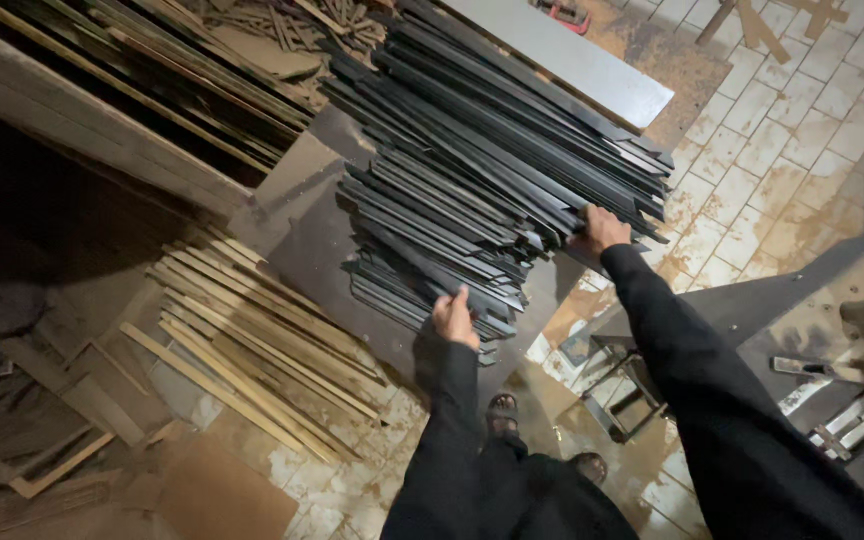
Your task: The person places pairs of black frame moulding strips into a corner joining machine, operates the machine to fasten the corner joint, then carries the joined frame to a stack of completed frames on a nearby table and repeats the cycle with new strips.
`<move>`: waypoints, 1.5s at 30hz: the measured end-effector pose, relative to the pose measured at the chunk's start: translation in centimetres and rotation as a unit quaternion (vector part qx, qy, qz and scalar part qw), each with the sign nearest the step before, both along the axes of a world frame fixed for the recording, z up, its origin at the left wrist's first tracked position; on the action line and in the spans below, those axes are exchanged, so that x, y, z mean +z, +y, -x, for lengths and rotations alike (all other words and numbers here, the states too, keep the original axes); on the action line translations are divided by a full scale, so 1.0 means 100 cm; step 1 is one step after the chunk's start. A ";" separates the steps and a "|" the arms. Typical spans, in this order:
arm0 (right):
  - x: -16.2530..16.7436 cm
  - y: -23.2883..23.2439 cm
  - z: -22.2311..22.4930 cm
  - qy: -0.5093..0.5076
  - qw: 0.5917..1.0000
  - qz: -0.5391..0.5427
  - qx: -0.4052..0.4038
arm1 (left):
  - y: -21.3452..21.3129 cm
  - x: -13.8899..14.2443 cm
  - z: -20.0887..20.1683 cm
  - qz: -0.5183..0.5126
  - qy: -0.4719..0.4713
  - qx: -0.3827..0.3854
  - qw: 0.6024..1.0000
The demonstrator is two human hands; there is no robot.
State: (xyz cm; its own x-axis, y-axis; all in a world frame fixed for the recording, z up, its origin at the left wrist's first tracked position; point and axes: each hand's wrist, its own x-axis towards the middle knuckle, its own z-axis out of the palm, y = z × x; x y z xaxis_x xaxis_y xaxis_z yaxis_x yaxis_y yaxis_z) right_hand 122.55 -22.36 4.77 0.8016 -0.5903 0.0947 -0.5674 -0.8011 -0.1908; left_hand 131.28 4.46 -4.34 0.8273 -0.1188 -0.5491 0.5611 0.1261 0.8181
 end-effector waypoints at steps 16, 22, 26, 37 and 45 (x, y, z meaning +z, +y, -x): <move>-0.043 -0.007 0.031 -0.090 0.995 -0.003 0.034 | 0.190 0.076 0.111 0.083 -0.044 -0.121 0.988; -0.068 0.042 0.164 -0.321 0.942 0.040 0.086 | 0.222 0.050 0.113 0.064 -0.076 -0.177 0.979; -0.048 0.116 0.281 -0.208 0.921 -0.321 -0.081 | 0.203 0.048 0.094 0.037 -0.164 -0.238 0.957; 0.043 0.165 0.429 -0.307 0.931 -0.083 -0.180 | 0.021 0.139 0.127 -0.019 -0.536 -0.438 0.722; 0.013 0.252 0.577 -0.053 0.828 -0.046 -0.556 | -0.073 0.125 0.230 -0.084 -0.577 -0.666 0.465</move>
State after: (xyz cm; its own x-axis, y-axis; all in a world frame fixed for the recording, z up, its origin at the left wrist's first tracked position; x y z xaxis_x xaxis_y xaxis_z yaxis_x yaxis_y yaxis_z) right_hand 64.82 2.81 6.02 -0.2527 -0.9666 0.0434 -0.9206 0.2264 -0.3181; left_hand 108.28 -2.87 8.14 -0.1628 -0.9837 0.0757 -0.7759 0.1751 0.6060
